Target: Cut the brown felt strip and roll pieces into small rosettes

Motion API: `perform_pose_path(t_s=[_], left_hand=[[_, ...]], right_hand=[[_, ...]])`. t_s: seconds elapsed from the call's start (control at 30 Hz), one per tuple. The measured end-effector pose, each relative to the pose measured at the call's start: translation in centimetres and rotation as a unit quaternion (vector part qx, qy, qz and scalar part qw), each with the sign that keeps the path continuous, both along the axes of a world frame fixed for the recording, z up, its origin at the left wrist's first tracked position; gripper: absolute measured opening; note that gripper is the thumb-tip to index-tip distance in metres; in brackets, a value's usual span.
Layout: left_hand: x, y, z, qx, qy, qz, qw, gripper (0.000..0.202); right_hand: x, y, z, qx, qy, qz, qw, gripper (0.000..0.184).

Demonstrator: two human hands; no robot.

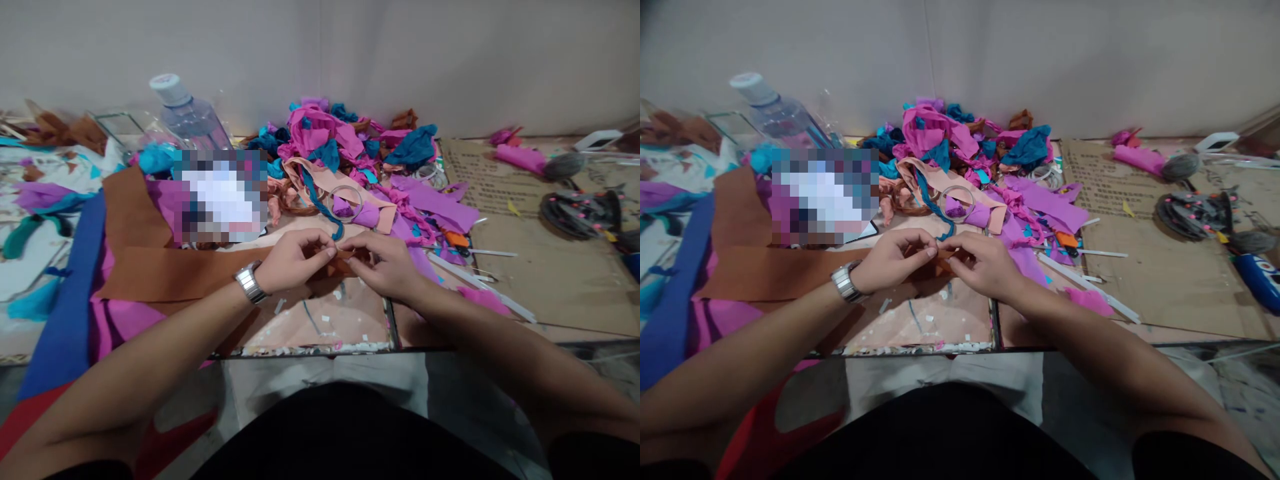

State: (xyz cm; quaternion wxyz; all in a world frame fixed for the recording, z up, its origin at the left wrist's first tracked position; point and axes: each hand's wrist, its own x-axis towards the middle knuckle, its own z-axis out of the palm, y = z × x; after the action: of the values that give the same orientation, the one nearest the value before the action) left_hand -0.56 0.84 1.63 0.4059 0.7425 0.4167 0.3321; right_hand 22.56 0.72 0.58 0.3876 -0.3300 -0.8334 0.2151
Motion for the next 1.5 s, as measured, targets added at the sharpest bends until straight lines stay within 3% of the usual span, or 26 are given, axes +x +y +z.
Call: perform_pose_path(t_s=[1.2, 1.5], left_hand=[[0.26, -0.32, -0.4, -0.042, -0.039, -0.006, 0.998, 0.024], [0.36, -0.34, -0.28, -0.007, -0.03, 0.005, 1.0, 0.024]], right_hand=[[-0.14, 0.06, 0.53, 0.076, 0.018, 0.029, 0.997, 0.016], [-0.07, 0.17, 0.38, 0.076, 0.028, 0.021, 0.997, 0.014]])
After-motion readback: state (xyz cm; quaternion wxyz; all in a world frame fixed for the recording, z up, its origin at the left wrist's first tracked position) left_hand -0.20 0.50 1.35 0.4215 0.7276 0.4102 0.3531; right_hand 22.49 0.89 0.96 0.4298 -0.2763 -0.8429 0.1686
